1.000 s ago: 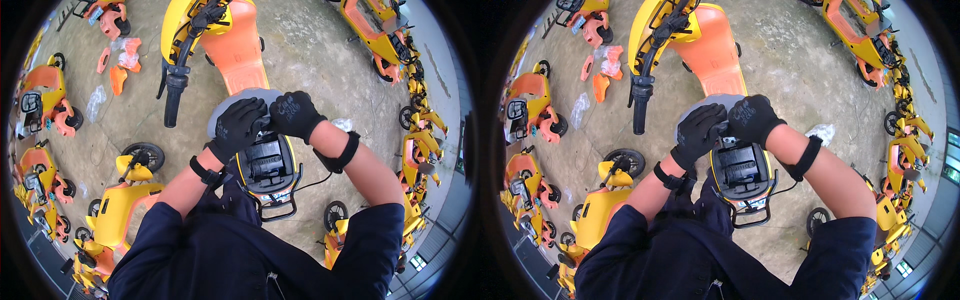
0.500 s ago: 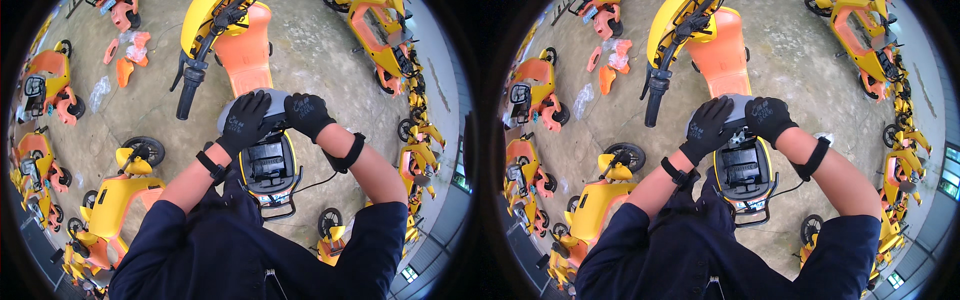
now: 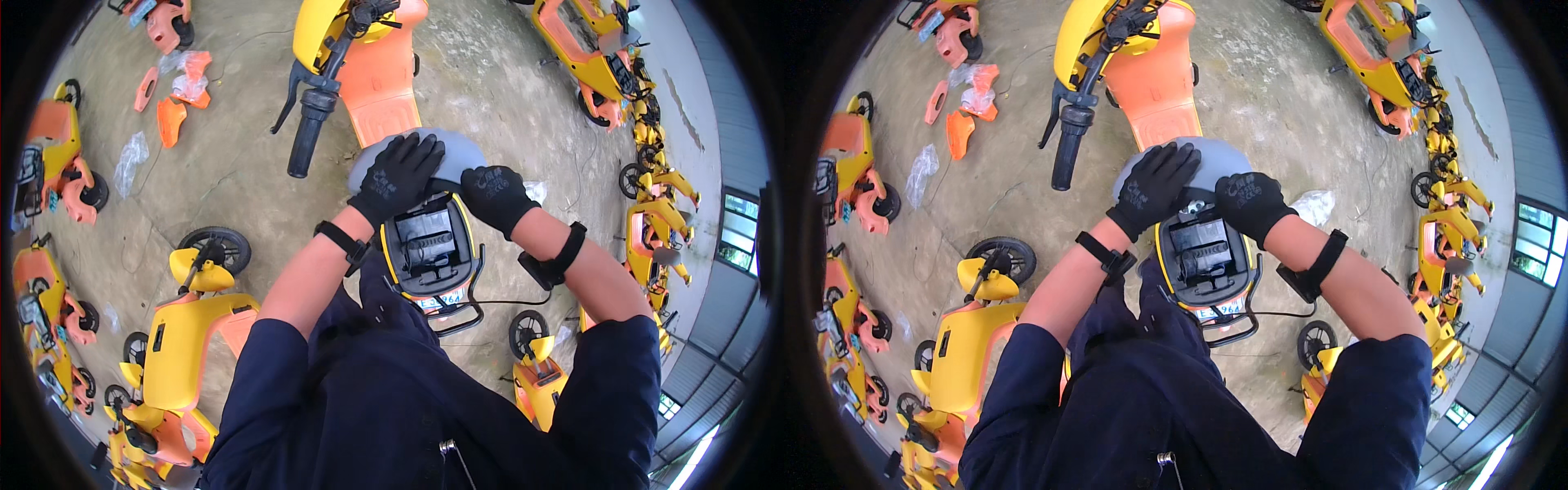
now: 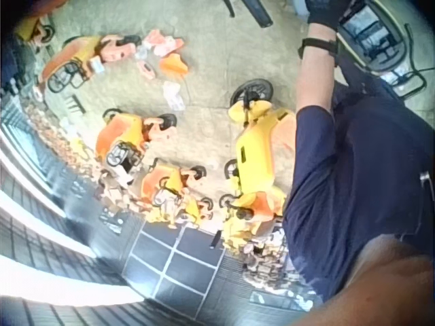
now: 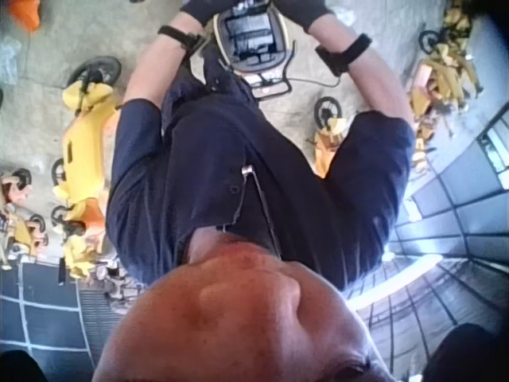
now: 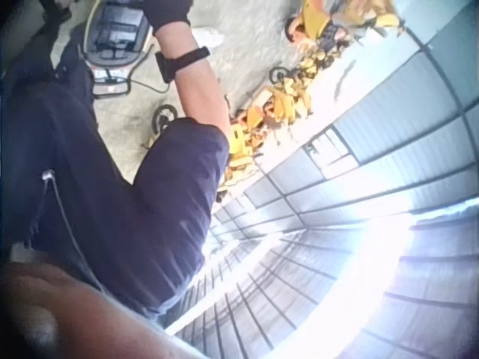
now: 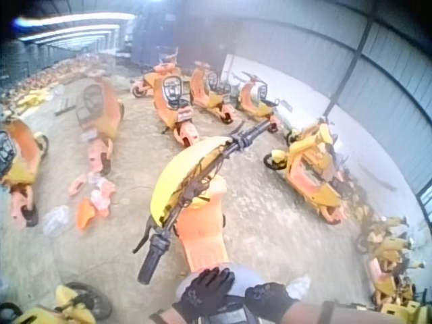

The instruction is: The person opens the seat of an electric scooter and manipulates components inside the battery compartment by hand, then closes the seat and checks its latching.

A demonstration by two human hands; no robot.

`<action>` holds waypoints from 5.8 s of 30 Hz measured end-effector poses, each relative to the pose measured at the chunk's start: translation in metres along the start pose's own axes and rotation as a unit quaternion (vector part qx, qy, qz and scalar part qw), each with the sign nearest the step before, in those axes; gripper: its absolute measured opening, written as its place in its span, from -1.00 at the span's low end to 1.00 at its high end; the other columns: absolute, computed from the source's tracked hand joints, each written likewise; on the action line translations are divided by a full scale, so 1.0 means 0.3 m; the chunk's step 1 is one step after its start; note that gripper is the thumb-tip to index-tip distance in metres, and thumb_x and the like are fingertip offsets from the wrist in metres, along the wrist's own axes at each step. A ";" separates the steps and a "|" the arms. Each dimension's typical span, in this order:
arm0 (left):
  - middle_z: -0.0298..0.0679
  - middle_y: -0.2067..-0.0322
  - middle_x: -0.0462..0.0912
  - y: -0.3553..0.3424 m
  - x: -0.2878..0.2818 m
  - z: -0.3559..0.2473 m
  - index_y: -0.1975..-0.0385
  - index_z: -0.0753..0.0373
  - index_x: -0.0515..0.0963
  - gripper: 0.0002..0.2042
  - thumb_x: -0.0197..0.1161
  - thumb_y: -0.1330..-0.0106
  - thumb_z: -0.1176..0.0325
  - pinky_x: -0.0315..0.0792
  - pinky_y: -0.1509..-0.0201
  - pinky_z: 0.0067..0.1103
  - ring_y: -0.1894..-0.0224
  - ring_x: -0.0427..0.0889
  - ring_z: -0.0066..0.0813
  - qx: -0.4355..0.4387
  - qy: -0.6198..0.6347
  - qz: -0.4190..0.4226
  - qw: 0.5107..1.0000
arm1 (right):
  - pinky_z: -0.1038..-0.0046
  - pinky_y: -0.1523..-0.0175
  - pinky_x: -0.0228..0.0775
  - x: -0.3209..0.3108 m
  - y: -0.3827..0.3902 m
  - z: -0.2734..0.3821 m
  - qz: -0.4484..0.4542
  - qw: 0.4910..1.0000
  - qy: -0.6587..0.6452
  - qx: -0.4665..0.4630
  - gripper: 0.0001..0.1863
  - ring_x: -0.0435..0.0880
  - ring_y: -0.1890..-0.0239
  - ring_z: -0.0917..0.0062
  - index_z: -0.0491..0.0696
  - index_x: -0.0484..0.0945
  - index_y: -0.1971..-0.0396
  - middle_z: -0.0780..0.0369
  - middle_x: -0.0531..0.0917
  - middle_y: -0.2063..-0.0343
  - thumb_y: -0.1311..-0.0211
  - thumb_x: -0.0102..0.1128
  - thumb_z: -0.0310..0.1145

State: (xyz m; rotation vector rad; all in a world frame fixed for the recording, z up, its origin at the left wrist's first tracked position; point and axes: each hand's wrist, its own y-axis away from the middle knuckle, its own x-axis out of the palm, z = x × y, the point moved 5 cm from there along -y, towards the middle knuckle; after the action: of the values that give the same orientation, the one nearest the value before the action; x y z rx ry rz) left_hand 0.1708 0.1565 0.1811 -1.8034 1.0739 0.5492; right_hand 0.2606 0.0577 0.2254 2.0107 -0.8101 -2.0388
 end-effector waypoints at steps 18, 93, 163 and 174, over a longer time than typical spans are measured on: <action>-0.07 0.27 0.46 -0.069 -0.021 -0.064 -0.07 0.34 0.21 -0.49 0.06 -0.06 0.35 0.47 0.43 -0.32 0.31 0.55 -0.19 -0.005 -0.217 0.294 0.931 | 0.29 0.22 0.42 0.237 -0.124 0.206 -0.121 0.980 -0.157 -0.003 -0.60 0.56 0.33 0.25 -0.07 0.49 0.22 0.05 0.57 0.30 0.13 0.16 -0.24; -0.21 0.45 0.53 -0.021 -0.085 -0.084 0.38 0.20 0.49 -0.86 0.05 -0.18 0.31 0.39 0.31 -0.51 0.41 0.53 -0.34 0.029 -0.085 0.238 0.967 | 0.53 0.57 0.39 0.452 -0.249 0.197 -0.032 0.510 -0.857 0.068 -0.78 0.57 0.60 0.51 -0.09 0.60 0.39 0.20 0.63 0.56 -0.02 0.02 -0.34; -0.18 0.01 0.39 0.988 0.630 -0.268 -0.06 0.16 0.29 -0.38 -0.16 -0.17 -0.21 0.16 -0.17 -0.37 -0.02 0.34 -0.24 -0.610 0.758 -0.127 0.196 | 0.33 -0.10 0.21 0.807 0.464 -0.062 -0.061 0.250 -0.907 0.335 -0.42 0.42 0.02 0.35 -0.18 0.24 -0.06 0.07 0.42 0.03 -0.21 -0.13 -0.02; -0.09 0.16 0.45 0.961 0.528 -0.172 0.02 0.32 0.31 -0.64 -0.21 -0.33 0.23 0.39 0.02 -0.46 0.11 0.45 -0.35 -0.577 0.716 -0.106 0.377 | 0.49 0.03 0.35 1.009 0.312 -0.112 -0.023 0.240 -0.945 0.222 -0.65 0.51 0.15 0.48 -0.19 0.34 0.03 0.14 0.52 0.15 -0.29 -0.25 -0.33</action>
State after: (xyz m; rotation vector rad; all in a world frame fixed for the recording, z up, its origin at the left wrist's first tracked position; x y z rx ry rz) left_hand 0.0027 -0.0098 -0.0533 -3.8240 1.4825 -1.2125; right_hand 0.2454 -0.1742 0.0076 -1.9899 -1.2098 -3.2138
